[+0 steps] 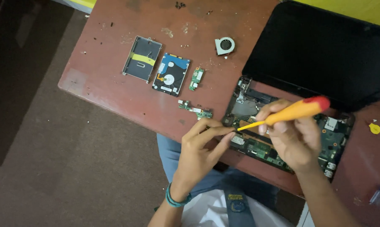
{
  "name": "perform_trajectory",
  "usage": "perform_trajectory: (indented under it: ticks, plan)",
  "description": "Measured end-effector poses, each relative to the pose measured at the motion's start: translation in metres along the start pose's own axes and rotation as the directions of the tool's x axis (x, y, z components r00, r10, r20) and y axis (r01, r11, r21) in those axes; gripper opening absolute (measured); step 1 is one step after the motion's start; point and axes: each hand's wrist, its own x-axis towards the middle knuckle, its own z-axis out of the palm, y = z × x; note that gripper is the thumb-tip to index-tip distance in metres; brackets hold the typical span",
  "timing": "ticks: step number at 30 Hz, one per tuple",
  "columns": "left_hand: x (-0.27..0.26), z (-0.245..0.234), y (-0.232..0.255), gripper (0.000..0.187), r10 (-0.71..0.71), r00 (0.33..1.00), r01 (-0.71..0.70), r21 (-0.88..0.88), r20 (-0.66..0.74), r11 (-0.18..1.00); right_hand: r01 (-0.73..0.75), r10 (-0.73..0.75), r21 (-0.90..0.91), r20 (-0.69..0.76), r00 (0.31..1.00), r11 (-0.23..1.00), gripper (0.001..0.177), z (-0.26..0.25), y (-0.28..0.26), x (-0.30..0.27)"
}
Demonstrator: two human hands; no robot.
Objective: The person uses a yellow plastic pry tool to remove screws and disconnect components from a disassembled laptop on a reddish-brown table. They remove a small circuit board and a black plastic part, placing them on the table alongside other removed parts like a hard drive and fan.
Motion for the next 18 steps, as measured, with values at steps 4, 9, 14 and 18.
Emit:
perform_trajectory:
  ticks: [4,9,14,18]
  plan:
    - [0.004,-0.006,0.003,0.01,-0.105,0.994,0.102,-0.092,-0.027,0.991,-0.143,0.199,0.355,-0.126,0.972,0.924,0.028,-0.008,-0.005,0.003]
    - [0.046,-0.035,-0.018,0.004,0.052,0.996,-0.033,0.23,-0.078,0.973,-0.122,0.196,0.315,-0.215,0.957,0.941,0.026,-0.012,-0.006,0.006]
    - [0.117,-0.067,-0.05,0.009,0.129,0.981,-0.058,0.421,-0.143,0.905,-0.146,0.191,0.278,-0.142,0.971,0.95,0.029,-0.009,-0.004,0.009]
    - [0.16,-0.08,-0.115,0.013,0.236,0.97,-0.23,0.57,0.065,0.789,-0.194,0.213,0.155,-0.115,0.97,0.969,0.03,-0.007,-0.002,0.006]
